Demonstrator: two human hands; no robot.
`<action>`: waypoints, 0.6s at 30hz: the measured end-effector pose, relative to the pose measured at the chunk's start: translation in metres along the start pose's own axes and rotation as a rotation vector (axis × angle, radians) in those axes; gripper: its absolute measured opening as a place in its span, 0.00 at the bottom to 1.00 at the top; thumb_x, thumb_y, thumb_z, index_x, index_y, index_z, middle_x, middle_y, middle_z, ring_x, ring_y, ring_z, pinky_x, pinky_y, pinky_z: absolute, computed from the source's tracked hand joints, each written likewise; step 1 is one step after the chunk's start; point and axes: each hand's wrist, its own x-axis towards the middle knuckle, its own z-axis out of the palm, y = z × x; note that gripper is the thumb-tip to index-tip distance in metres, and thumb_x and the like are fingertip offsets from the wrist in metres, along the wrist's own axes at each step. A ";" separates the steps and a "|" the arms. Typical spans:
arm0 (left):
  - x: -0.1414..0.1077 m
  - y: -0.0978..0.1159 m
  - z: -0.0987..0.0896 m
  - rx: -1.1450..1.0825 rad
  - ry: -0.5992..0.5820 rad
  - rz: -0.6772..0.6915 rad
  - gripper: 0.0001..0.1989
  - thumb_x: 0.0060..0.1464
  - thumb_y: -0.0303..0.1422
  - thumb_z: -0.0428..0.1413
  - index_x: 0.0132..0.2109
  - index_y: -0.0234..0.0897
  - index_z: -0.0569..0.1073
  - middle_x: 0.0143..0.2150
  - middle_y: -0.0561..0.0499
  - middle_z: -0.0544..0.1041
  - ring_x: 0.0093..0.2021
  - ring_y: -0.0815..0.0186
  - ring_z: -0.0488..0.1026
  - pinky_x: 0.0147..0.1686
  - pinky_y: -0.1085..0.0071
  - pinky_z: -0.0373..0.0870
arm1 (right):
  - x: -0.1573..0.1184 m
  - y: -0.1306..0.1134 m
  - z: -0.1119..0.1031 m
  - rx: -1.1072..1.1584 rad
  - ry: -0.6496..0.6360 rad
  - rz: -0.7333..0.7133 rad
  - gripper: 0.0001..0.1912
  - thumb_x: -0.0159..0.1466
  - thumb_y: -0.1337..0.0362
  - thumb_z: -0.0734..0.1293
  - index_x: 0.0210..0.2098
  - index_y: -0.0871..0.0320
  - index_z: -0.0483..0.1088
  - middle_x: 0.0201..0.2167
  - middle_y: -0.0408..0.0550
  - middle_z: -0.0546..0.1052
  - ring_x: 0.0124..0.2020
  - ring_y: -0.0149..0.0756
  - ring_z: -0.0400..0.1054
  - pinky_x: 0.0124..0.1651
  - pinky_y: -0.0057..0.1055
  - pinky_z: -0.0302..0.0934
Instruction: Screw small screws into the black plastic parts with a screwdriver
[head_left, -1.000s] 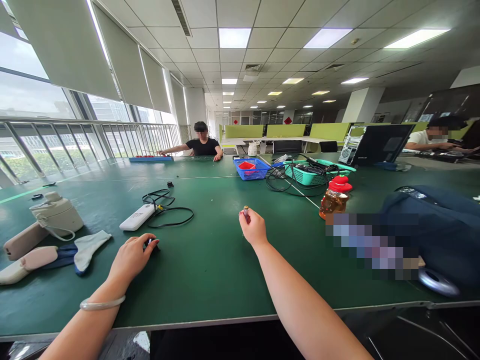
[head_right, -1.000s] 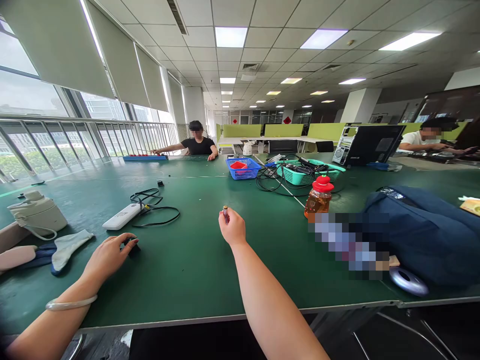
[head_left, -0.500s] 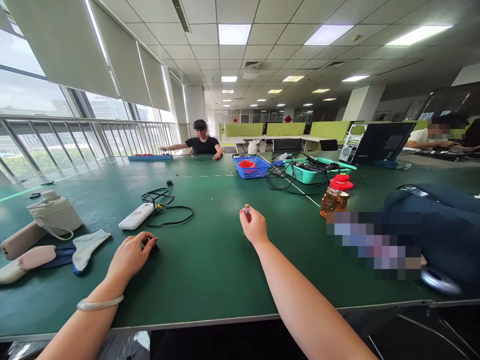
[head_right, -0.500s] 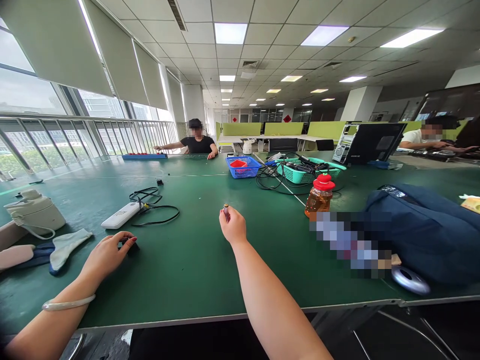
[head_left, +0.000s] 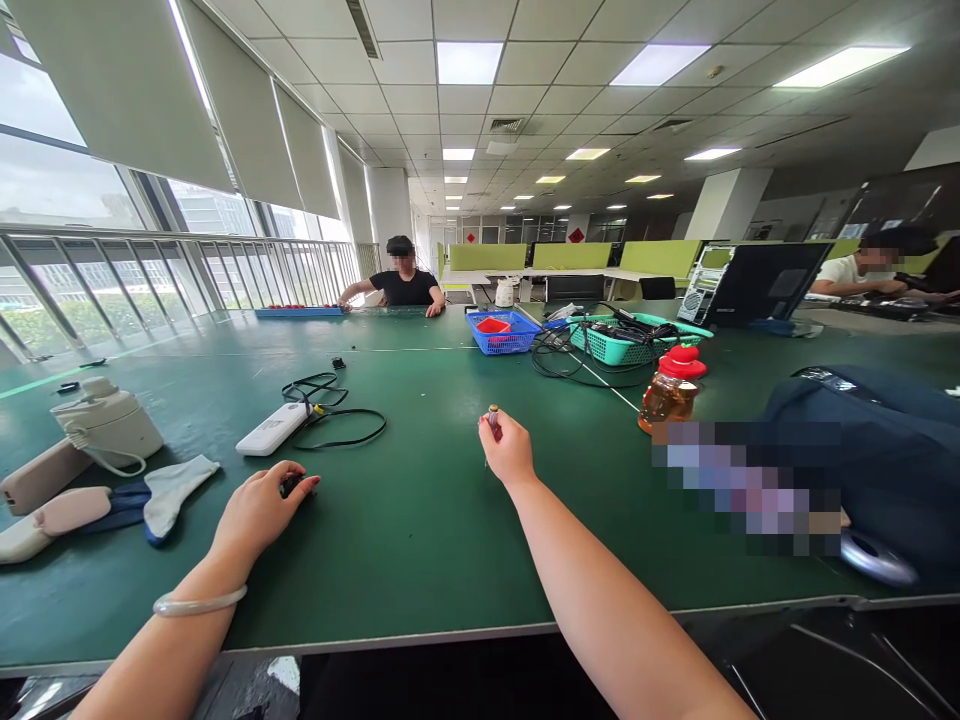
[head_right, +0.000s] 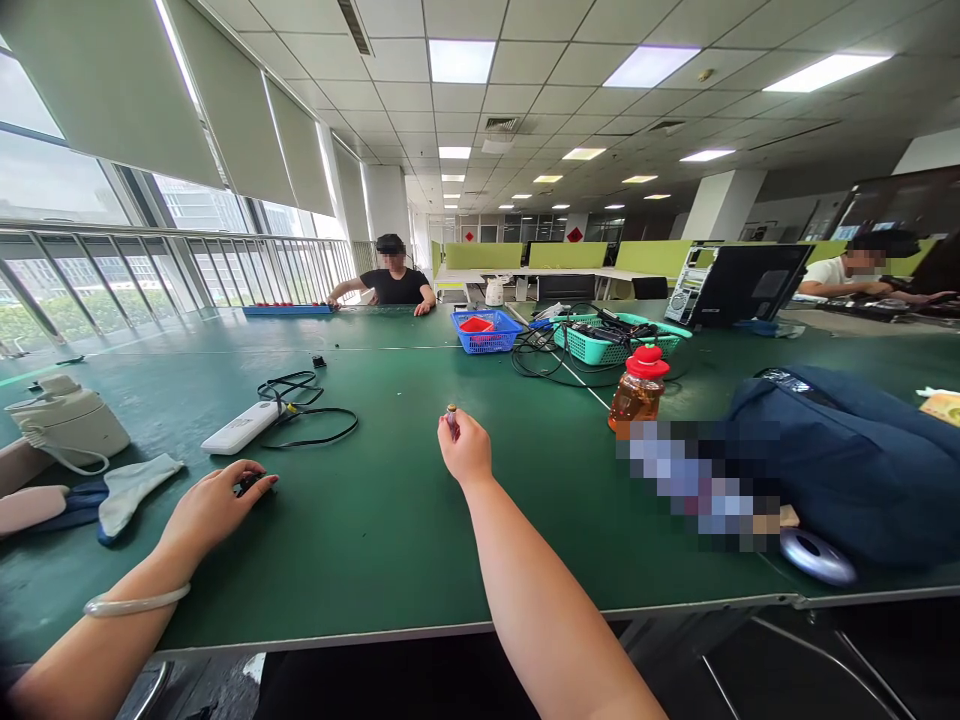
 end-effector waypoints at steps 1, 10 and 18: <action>0.000 0.001 0.000 0.000 0.001 0.000 0.24 0.54 0.53 0.48 0.45 0.40 0.74 0.43 0.41 0.79 0.43 0.51 0.75 0.41 0.61 0.70 | 0.000 0.000 0.000 0.000 0.001 0.001 0.14 0.63 0.56 0.58 0.26 0.56 0.66 0.21 0.44 0.71 0.23 0.33 0.63 0.29 0.28 0.58; -0.002 0.002 -0.001 0.046 0.016 0.040 0.24 0.56 0.52 0.47 0.45 0.40 0.74 0.40 0.41 0.79 0.40 0.53 0.76 0.40 0.63 0.70 | 0.000 0.000 0.000 0.001 0.003 0.001 0.13 0.63 0.57 0.58 0.26 0.55 0.66 0.21 0.44 0.71 0.23 0.33 0.64 0.29 0.29 0.59; -0.003 0.005 -0.003 0.062 -0.016 0.062 0.22 0.57 0.50 0.45 0.44 0.42 0.75 0.37 0.44 0.79 0.38 0.55 0.75 0.39 0.64 0.69 | 0.000 -0.002 -0.002 -0.001 -0.008 -0.002 0.14 0.64 0.56 0.57 0.25 0.55 0.64 0.20 0.43 0.69 0.21 0.32 0.62 0.28 0.28 0.57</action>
